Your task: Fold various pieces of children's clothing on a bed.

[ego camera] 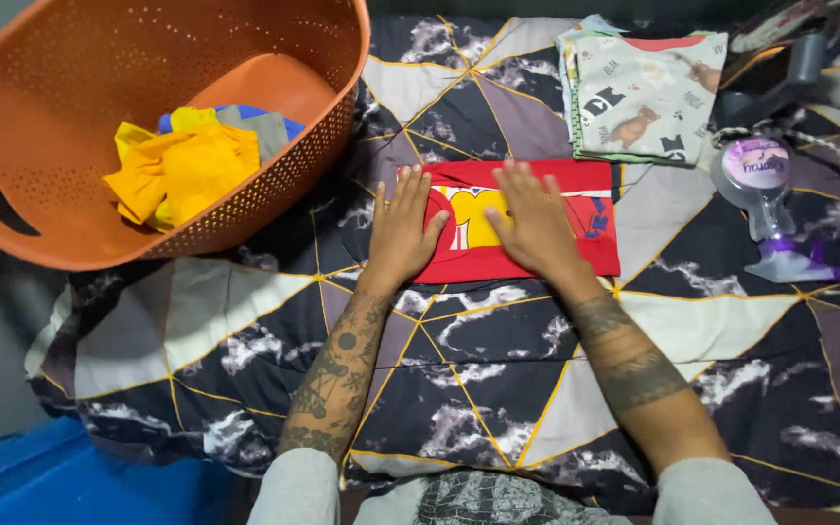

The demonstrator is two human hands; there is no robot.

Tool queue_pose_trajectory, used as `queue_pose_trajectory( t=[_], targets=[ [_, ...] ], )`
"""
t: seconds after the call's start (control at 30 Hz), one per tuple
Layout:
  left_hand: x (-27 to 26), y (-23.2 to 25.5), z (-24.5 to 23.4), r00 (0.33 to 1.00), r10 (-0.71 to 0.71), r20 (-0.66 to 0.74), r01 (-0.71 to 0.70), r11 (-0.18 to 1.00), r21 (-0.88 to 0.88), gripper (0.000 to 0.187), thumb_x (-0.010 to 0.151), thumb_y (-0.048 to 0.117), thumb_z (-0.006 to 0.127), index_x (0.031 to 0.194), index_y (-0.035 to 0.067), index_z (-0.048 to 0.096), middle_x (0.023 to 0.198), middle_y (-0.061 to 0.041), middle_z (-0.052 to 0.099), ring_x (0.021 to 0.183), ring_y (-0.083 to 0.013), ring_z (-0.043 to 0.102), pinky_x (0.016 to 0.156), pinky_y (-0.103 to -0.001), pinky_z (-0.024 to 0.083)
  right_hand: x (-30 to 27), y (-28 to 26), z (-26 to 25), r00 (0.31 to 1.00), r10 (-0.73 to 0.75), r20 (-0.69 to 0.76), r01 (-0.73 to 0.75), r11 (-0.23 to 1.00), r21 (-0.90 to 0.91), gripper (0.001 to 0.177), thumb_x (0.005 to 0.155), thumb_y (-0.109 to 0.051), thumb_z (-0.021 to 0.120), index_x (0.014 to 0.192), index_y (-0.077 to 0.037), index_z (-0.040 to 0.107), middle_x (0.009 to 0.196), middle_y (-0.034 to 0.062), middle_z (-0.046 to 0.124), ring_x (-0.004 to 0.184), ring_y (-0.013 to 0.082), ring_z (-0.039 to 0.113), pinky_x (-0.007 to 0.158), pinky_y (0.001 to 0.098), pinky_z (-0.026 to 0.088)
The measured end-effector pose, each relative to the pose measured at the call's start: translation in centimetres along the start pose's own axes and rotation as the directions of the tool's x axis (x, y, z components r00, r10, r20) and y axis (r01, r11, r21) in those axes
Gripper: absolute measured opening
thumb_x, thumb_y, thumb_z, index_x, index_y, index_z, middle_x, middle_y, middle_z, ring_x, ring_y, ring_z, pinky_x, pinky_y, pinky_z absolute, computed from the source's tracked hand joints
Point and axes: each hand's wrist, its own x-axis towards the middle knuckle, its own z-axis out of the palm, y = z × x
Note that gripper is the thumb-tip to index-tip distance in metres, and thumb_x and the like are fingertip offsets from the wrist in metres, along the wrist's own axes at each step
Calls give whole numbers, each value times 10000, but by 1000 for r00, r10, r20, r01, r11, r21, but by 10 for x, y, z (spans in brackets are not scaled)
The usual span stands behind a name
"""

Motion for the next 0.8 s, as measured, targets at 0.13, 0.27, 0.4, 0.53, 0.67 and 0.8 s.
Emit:
queue_pose_trajectory(
  t=[0.13, 0.27, 0.4, 0.53, 0.67, 0.8],
  targets=[
    [-3, -4, 2, 1000, 14, -12, -14, 1000, -1, 673, 1019, 407, 568, 1539, 8, 417, 1644, -185, 350, 1559, -308, 258, 1256, -550, 111, -23, 55, -14, 996, 90, 14, -90, 996, -29, 658, 1038, -427, 493, 1562, -37, 418, 1640, 186, 369, 1537, 339, 303, 1227, 575, 192],
    [6, 15, -7, 1000, -6, 23, 5, 999, 51, 684, 1021, 429, 544, 1521, -20, 420, 1634, -201, 351, 1550, -322, 258, 1236, -594, 99, -39, 79, -17, 984, 176, -34, -178, 982, -63, 677, 1056, -441, 484, 1579, -21, 390, 1651, 200, 355, 1547, 375, 277, 1215, 593, 188],
    [28, 63, -4, 993, -74, 95, 52, 976, 210, 721, 1019, 477, 511, 1476, -73, 418, 1597, -231, 353, 1525, -347, 257, 1199, -677, 67, -45, 80, -15, 981, 179, -72, -184, 980, -75, 687, 1066, -457, 472, 1581, -10, 384, 1643, 209, 362, 1539, 391, 280, 1215, 602, 187],
    [44, 100, 50, 994, 105, -11, -102, 981, 168, 691, 1040, 440, 494, 1500, -71, 427, 1615, -238, 365, 1541, -353, 268, 1231, -639, 91, -45, 83, -13, 976, 193, -98, -200, 977, -73, 668, 1075, -450, 464, 1573, -12, 390, 1643, 202, 367, 1537, 388, 286, 1216, 596, 192],
    [42, 112, 81, 975, 220, -19, -219, 974, 54, 683, 1045, 427, 492, 1541, -34, 413, 1639, -207, 367, 1561, -322, 275, 1262, -583, 112, -47, 83, -16, 975, 198, -102, -205, 976, -67, 638, 1074, -425, 461, 1568, -25, 406, 1640, 185, 375, 1535, 376, 296, 1218, 581, 198],
    [34, 93, 59, 989, 141, 44, -140, 990, -11, 712, 1033, 483, 498, 1554, 9, 394, 1651, -176, 345, 1563, -295, 261, 1267, -560, 111, -48, 81, -16, 979, 182, -94, -186, 982, -38, 626, 1076, -410, 466, 1562, -20, 414, 1641, 186, 379, 1541, 372, 290, 1224, 572, 189]
  ],
)
